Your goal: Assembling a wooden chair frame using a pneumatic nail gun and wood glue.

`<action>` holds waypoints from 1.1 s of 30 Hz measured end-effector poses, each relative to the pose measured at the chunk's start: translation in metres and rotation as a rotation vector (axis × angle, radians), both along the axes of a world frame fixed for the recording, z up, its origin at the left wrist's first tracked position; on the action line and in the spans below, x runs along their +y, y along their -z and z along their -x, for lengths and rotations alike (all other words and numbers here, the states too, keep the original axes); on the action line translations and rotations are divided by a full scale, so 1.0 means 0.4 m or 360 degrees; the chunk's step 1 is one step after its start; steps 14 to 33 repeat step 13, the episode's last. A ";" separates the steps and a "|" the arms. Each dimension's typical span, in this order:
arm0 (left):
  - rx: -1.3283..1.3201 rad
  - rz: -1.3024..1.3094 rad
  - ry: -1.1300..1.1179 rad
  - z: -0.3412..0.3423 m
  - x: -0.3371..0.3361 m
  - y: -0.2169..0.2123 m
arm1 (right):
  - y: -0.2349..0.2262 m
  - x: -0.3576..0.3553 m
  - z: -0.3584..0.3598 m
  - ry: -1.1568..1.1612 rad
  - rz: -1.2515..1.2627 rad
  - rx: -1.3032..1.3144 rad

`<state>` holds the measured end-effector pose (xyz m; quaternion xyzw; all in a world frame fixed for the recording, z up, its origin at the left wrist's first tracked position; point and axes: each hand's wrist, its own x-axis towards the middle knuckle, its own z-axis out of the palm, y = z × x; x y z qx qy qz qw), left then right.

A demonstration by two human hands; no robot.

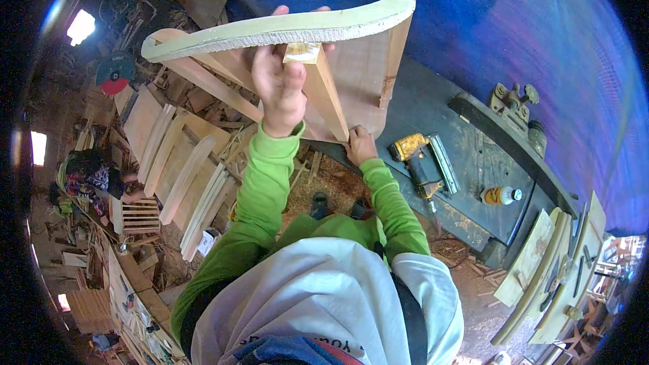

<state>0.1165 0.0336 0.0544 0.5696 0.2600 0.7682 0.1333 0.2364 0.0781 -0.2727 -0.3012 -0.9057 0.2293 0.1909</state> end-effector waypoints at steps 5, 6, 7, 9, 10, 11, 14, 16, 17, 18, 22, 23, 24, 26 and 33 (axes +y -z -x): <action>-0.0084 0.0251 0.0419 0.015 -0.024 -0.015 | -0.013 -0.008 0.001 0.0046 -0.0010 -0.0038; -0.0071 0.0209 0.0494 0.019 -0.017 -0.018 | -0.015 -0.008 0.001 0.0030 0.0006 -0.0037; -0.0064 0.0206 0.0498 0.022 -0.014 -0.021 | -0.016 -0.004 0.002 0.0007 0.0018 -0.0035; -0.0133 0.0231 0.0682 0.028 -0.013 -0.023 | -0.016 -0.006 -0.001 0.0011 0.0020 -0.0022; -0.0186 0.0223 0.0753 0.031 -0.015 -0.020 | -0.013 -0.007 -0.002 0.0006 0.0025 -0.0011; -0.0177 0.0219 0.0747 0.036 -0.016 -0.018 | -0.010 -0.007 -0.001 0.0001 0.0020 -0.0003; -0.0236 0.0291 0.0913 0.047 -0.013 -0.014 | -0.002 -0.001 0.002 -0.0019 0.0052 0.0014; -0.0236 0.0291 0.0913 0.047 -0.013 -0.014 | -0.002 -0.001 0.002 -0.0019 0.0052 0.0014; -0.0236 0.0291 0.0913 0.047 -0.013 -0.014 | -0.002 -0.001 0.002 -0.0019 0.0052 0.0014; -0.0236 0.0291 0.0913 0.047 -0.013 -0.014 | -0.002 -0.001 0.002 -0.0019 0.0052 0.0014; -0.0236 0.0291 0.0913 0.047 -0.013 -0.014 | -0.002 -0.001 0.002 -0.0019 0.0052 0.0014; -0.0236 0.0291 0.0913 0.047 -0.013 -0.014 | -0.002 -0.001 0.002 -0.0019 0.0052 0.0014; -0.0236 0.0291 0.0913 0.047 -0.013 -0.014 | -0.002 -0.001 0.002 -0.0019 0.0052 0.0014; -0.0236 0.0291 0.0913 0.047 -0.013 -0.014 | -0.002 -0.001 0.002 -0.0019 0.0052 0.0014; -0.0236 0.0291 0.0913 0.047 -0.013 -0.014 | -0.002 -0.001 0.002 -0.0019 0.0052 0.0014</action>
